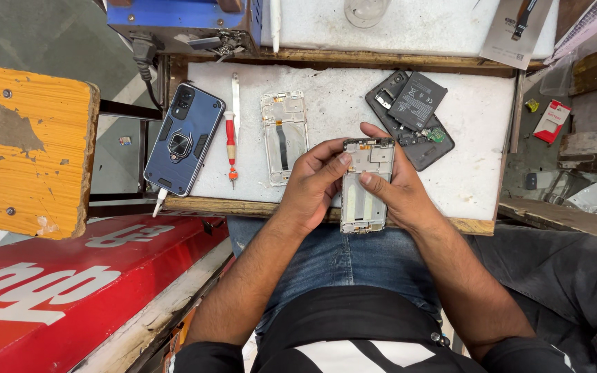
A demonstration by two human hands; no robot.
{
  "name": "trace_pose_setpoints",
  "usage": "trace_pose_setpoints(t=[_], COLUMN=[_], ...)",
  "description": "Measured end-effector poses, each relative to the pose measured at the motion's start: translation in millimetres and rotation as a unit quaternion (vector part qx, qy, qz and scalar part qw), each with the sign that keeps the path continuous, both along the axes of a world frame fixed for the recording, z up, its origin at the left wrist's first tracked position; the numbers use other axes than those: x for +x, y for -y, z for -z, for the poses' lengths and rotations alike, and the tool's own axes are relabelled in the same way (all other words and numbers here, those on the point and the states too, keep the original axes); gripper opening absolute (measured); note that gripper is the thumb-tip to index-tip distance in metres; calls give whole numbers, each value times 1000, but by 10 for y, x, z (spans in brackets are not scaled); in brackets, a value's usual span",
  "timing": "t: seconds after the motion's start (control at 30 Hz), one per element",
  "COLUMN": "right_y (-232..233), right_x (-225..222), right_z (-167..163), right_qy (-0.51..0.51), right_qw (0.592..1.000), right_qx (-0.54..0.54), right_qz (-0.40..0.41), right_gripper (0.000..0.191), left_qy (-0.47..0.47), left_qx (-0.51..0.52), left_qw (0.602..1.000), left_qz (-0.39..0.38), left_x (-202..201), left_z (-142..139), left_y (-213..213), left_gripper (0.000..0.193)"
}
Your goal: The person disassembles a smartphone at a workbench. They pry off the back cover, remove the battery, unscrew and lift out internal components with a screwdriver, and separate the frame from the display, laying the parts out on the bench.
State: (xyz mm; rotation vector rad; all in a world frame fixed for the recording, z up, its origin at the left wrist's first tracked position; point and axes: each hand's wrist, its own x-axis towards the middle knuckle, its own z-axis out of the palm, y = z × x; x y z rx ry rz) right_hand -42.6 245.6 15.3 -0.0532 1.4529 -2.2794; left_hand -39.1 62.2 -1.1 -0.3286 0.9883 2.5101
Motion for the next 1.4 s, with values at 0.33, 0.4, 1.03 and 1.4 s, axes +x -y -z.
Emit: trace_pose_setpoints(t=[0.33,0.4,1.03,1.4], right_y=[-29,-30,-68,148], right_x=[-23,-7,-111,-343], right_z=[31,43,-79,-951], right_qy=[11,15,-92,-328], right_qw=[999,999,987,726], right_qx=[-38,-42,113,590], right_qz=[-23,-20,67,-130], right_gripper=[93,93,50,54], left_qy=[-76,-95,-175,-153], left_qx=[3,-16,-543,-766], left_qw=[997,995,803,615], left_qz=[1,8,-170,-108], left_x=[42,43,216,262], left_z=[33,24,-468,-617], left_y=[22,24,1073,1237], left_gripper=[37,38,24,19])
